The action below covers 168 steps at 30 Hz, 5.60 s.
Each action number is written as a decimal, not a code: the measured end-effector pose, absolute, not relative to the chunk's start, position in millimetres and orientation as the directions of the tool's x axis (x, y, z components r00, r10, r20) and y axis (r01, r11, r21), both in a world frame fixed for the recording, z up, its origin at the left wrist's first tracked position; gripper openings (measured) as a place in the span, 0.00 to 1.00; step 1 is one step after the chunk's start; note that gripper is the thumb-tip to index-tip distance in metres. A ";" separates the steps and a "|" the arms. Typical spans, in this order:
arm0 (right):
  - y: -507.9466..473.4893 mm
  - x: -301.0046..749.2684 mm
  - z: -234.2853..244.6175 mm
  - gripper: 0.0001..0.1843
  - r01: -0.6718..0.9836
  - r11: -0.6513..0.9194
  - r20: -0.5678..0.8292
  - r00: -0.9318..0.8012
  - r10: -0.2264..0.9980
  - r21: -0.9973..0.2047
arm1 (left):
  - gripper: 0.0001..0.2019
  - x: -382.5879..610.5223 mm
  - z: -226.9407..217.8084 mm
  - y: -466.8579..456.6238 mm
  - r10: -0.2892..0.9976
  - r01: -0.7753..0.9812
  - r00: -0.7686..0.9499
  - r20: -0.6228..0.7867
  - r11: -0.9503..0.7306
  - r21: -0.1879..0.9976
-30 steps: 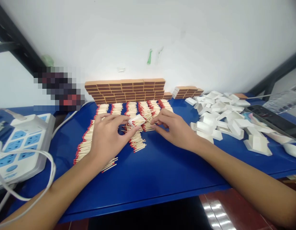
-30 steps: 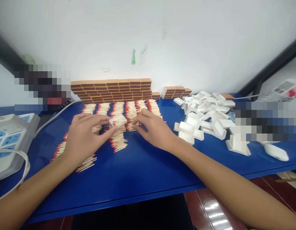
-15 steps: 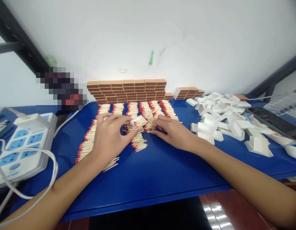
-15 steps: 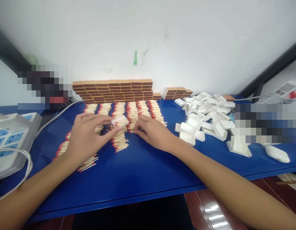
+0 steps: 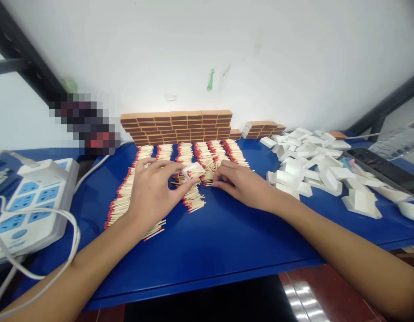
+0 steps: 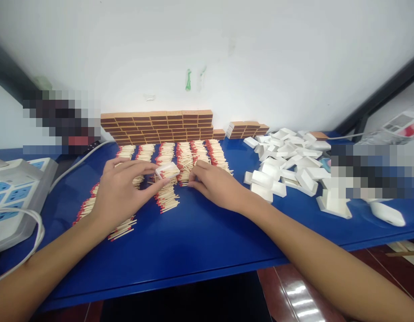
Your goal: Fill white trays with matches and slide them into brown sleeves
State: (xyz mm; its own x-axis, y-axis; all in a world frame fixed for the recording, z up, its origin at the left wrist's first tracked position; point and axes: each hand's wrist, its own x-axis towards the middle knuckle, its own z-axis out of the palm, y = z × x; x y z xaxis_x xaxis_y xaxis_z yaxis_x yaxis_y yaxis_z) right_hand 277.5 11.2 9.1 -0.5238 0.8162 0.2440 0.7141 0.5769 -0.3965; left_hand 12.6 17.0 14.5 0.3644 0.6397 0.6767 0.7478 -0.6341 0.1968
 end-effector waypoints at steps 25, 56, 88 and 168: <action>9.7 277.3 11.6 0.06 0.709 0.561 0.187 -0.538 0.822 -0.426 | 0.13 10.9 15.6 18.6 0.646 0.744 0.391 0.656 -0.641 0.188; -0.4 270.9 20.1 0.05 0.565 0.698 0.512 -0.481 0.712 -0.440 | 0.14 17.4 13.8 7.5 0.573 0.576 0.536 0.620 -0.785 0.227; 13.7 274.0 0.3 0.04 0.695 0.602 0.285 -0.531 0.798 -0.393 | 0.14 11.7 17.4 16.2 0.668 0.722 0.364 0.649 -0.642 0.257; 7.1 280.8 13.6 0.05 0.719 0.577 0.211 -0.540 0.815 -0.388 | 0.13 12.0 19.7 16.2 0.666 0.750 0.359 0.654 -0.623 0.223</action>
